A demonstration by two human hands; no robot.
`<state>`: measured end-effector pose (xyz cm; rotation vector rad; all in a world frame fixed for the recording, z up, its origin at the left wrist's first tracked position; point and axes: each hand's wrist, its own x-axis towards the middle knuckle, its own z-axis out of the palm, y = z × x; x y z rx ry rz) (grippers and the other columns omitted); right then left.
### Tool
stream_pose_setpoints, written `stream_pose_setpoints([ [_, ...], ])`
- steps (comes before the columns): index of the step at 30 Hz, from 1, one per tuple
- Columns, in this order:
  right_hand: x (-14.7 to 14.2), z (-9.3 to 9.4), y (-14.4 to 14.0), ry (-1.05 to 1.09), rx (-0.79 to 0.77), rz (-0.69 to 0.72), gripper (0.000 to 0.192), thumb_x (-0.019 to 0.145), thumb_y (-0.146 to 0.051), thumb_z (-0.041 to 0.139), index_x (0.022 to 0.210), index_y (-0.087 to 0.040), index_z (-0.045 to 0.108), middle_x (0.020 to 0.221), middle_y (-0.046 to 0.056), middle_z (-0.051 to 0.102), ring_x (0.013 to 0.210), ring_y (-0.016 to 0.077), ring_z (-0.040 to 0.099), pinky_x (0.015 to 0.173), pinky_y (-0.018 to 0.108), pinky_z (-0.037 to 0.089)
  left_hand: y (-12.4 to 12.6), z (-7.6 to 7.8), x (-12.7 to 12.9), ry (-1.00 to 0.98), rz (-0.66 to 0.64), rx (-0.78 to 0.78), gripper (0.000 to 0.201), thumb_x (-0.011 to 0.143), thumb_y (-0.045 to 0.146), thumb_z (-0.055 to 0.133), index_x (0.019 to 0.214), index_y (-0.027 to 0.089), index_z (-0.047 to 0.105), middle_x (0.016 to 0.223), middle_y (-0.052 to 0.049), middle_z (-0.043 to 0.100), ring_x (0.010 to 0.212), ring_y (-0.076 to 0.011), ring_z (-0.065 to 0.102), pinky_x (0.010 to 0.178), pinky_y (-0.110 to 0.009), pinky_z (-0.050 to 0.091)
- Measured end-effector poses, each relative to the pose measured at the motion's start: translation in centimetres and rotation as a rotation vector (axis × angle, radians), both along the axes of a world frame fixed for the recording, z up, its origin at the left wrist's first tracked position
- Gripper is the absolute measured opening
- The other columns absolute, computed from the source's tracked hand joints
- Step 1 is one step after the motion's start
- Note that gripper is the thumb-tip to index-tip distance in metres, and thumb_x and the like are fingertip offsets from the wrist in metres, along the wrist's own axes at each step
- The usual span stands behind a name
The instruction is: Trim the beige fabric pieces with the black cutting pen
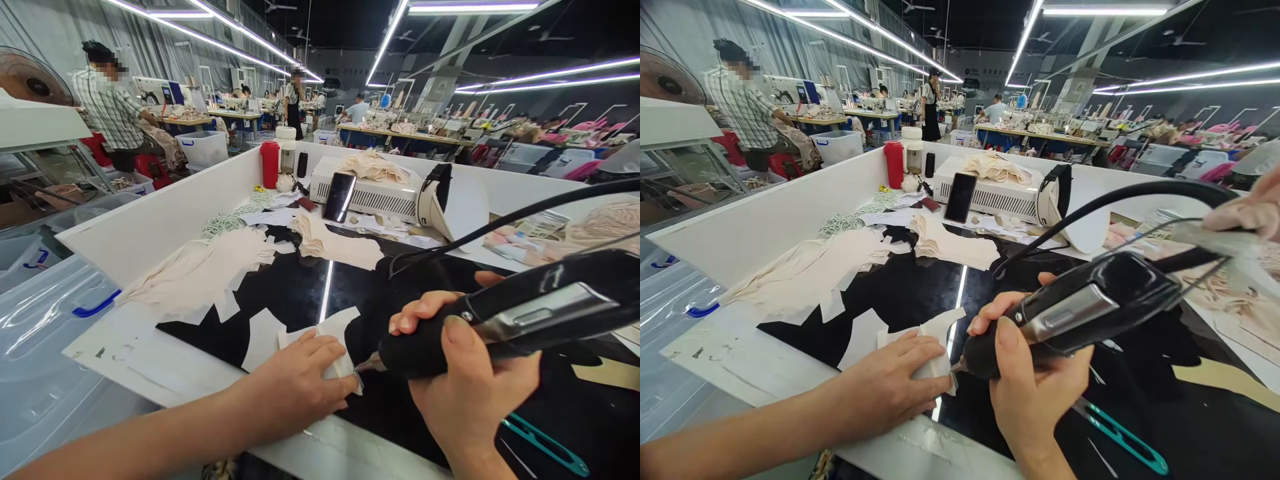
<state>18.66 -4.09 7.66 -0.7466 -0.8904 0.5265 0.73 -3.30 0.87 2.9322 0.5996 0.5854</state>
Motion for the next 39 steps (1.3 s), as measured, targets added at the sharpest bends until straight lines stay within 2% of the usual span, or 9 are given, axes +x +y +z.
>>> stream_pose_setpoints([
  [11, -0.4, 0.0, 1.3, 0.007, 0.007, -0.008, 0.044, 0.077, -0.025, 0.080, 0.115, -0.027, 0.059, 0.071, -0.007, 0.069, 0.052, 0.0147, 0.060, 0.050, 0.031, 0.057, 0.1, -0.3, 0.1, -0.044, 0.011, 0.009, 0.019, 0.103, 0.031, 0.062, 0.119, 0.022, 0.066, 0.131, -0.016, 0.060, 0.126, -0.0279, 0.060, 0.112, -0.052, 0.049],
  [14, -0.4, 0.0, 1.0, -0.005, -0.004, -0.016, 0.043, 0.079, -0.023, 0.080, 0.116, -0.027, 0.060, 0.071, -0.006, 0.070, 0.052, 0.0148, 0.061, 0.051, 0.031, 0.058, -0.8, -0.9, 0.4, -0.043, 0.038, 0.038, 0.025, 0.102, 0.035, 0.064, 0.121, 0.019, 0.064, 0.130, -0.017, 0.062, 0.127, -0.0289, 0.060, 0.113, -0.051, 0.048],
  [18, -0.1, 0.2, -0.3, 0.001, -0.036, 0.048, 0.047, 0.077, -0.027, 0.083, 0.118, -0.027, 0.061, 0.071, -0.006, 0.069, 0.053, 0.0152, 0.061, 0.050, 0.031, 0.059, -3.0, -2.0, 0.5, -0.070, 0.069, 0.118, 0.051, 0.098, 0.052, 0.066, 0.134, 0.017, 0.058, 0.136, -0.021, 0.061, 0.130, -0.0347, 0.059, 0.108, -0.052, 0.052],
  [21, -0.1, 0.3, -1.2, -0.007, -0.019, 0.070, 0.051, 0.074, -0.032, 0.087, 0.117, -0.027, 0.061, 0.070, -0.006, 0.068, 0.053, 0.0157, 0.061, 0.048, 0.031, 0.058, -3.7, -1.4, 0.3, -0.110, 0.044, 0.171, 0.045, 0.103, 0.047, 0.060, 0.131, 0.012, 0.060, 0.130, -0.019, 0.066, 0.129, -0.0308, 0.061, 0.110, -0.044, 0.053],
  [24, -0.1, 0.3, -1.5, -0.012, -0.018, 0.065, 0.051, 0.074, -0.033, 0.087, 0.117, -0.028, 0.061, 0.070, -0.006, 0.068, 0.052, 0.0158, 0.060, 0.046, 0.030, 0.057, -2.6, 0.5, 0.0, -0.076, 0.010, 0.163, 0.026, 0.107, 0.026, 0.054, 0.119, 0.007, 0.065, 0.117, -0.015, 0.070, 0.123, -0.0249, 0.063, 0.112, -0.036, 0.051],
  [28, -0.1, 0.1, -1.6, -0.019, -0.019, 0.051, 0.050, 0.076, -0.033, 0.085, 0.118, -0.028, 0.060, 0.071, -0.006, 0.068, 0.052, 0.0159, 0.060, 0.047, 0.031, 0.056, 0.5, 2.0, -0.4, -0.057, -0.098, -0.002, 0.023, 0.108, 0.021, 0.048, 0.109, 0.008, 0.068, 0.111, -0.013, 0.070, 0.109, -0.0215, 0.067, 0.101, -0.031, 0.058],
  [31, -0.1, -0.1, -1.6, -0.012, -0.020, 0.036, 0.050, 0.077, -0.032, 0.085, 0.120, -0.028, 0.059, 0.072, -0.006, 0.067, 0.054, 0.0165, 0.061, 0.049, 0.032, 0.056, 2.4, 1.5, -0.7, -0.033, -0.135, -0.106, 0.021, 0.107, 0.022, 0.051, 0.112, 0.011, 0.068, 0.115, -0.011, 0.069, 0.110, -0.0200, 0.068, 0.102, -0.030, 0.057],
  [35, -0.1, -0.4, -1.8, -0.018, -0.021, 0.030, 0.048, 0.080, -0.032, 0.083, 0.121, -0.028, 0.059, 0.074, -0.005, 0.067, 0.056, 0.0167, 0.062, 0.052, 0.033, 0.056, 3.4, 0.4, -1.1, -0.023, -0.124, -0.103, 0.022, 0.108, 0.023, 0.048, 0.115, 0.014, 0.068, 0.120, -0.010, 0.069, 0.111, -0.0195, 0.068, 0.100, -0.030, 0.057],
  [39, 0.1, -0.8, -1.9, -0.039, -0.024, 0.022, 0.048, 0.082, -0.033, 0.083, 0.123, -0.028, 0.058, 0.077, -0.004, 0.067, 0.058, 0.0169, 0.063, 0.055, 0.034, 0.056, 3.3, 0.5, -1.3, -0.022, -0.122, -0.080, 0.024, 0.109, 0.025, 0.047, 0.116, 0.015, 0.068, 0.122, -0.009, 0.068, 0.110, -0.0186, 0.067, 0.099, -0.029, 0.057],
])
